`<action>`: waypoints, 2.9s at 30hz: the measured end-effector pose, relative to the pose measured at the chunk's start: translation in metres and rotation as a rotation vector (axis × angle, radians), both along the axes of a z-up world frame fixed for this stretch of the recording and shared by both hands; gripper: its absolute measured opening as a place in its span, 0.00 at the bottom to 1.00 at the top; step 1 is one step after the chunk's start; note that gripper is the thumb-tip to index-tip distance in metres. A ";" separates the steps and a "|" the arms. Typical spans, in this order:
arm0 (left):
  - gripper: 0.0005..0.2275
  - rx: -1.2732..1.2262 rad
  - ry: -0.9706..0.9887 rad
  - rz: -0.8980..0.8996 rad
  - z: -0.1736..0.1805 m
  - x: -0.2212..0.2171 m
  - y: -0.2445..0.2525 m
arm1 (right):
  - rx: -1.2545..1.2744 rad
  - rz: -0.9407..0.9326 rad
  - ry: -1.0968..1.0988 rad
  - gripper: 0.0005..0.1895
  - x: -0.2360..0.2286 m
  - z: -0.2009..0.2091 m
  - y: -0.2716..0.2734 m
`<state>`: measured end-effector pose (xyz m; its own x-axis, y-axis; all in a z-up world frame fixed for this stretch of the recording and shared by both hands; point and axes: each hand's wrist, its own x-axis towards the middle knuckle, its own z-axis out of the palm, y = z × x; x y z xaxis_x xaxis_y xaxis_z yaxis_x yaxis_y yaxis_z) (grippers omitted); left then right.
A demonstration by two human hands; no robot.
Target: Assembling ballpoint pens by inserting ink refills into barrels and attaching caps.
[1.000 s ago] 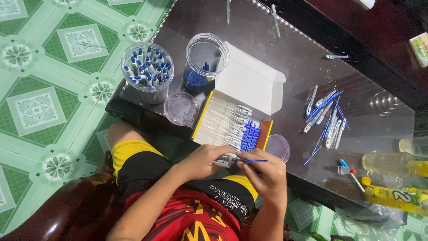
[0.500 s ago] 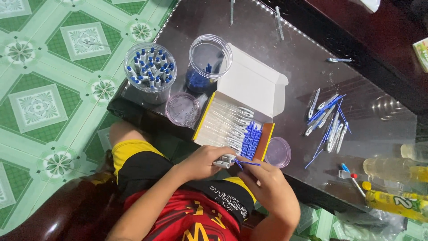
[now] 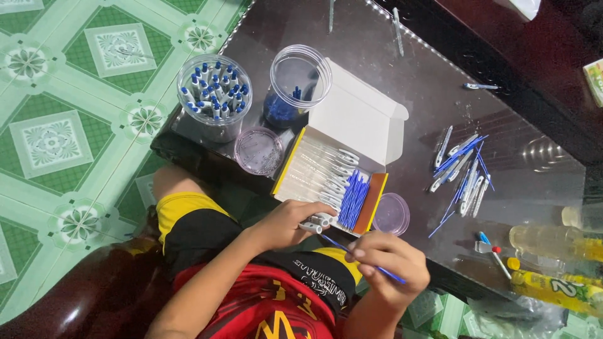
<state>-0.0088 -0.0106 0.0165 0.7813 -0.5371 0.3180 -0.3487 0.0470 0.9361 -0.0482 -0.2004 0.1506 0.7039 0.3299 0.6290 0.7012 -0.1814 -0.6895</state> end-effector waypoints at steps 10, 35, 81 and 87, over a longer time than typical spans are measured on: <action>0.15 -0.005 -0.040 0.001 0.005 0.000 0.005 | -0.239 -0.111 0.048 0.06 0.003 -0.018 0.009; 0.10 -0.070 0.151 0.514 -0.009 -0.020 0.106 | -1.335 0.121 0.647 0.22 0.336 -0.094 0.162; 0.18 0.055 -0.182 -0.050 0.059 -0.009 0.004 | -0.730 0.100 0.431 0.15 0.016 0.065 -0.046; 0.15 0.413 0.236 -0.322 0.085 -0.007 -0.003 | -1.056 -0.004 0.505 0.05 0.027 0.077 -0.052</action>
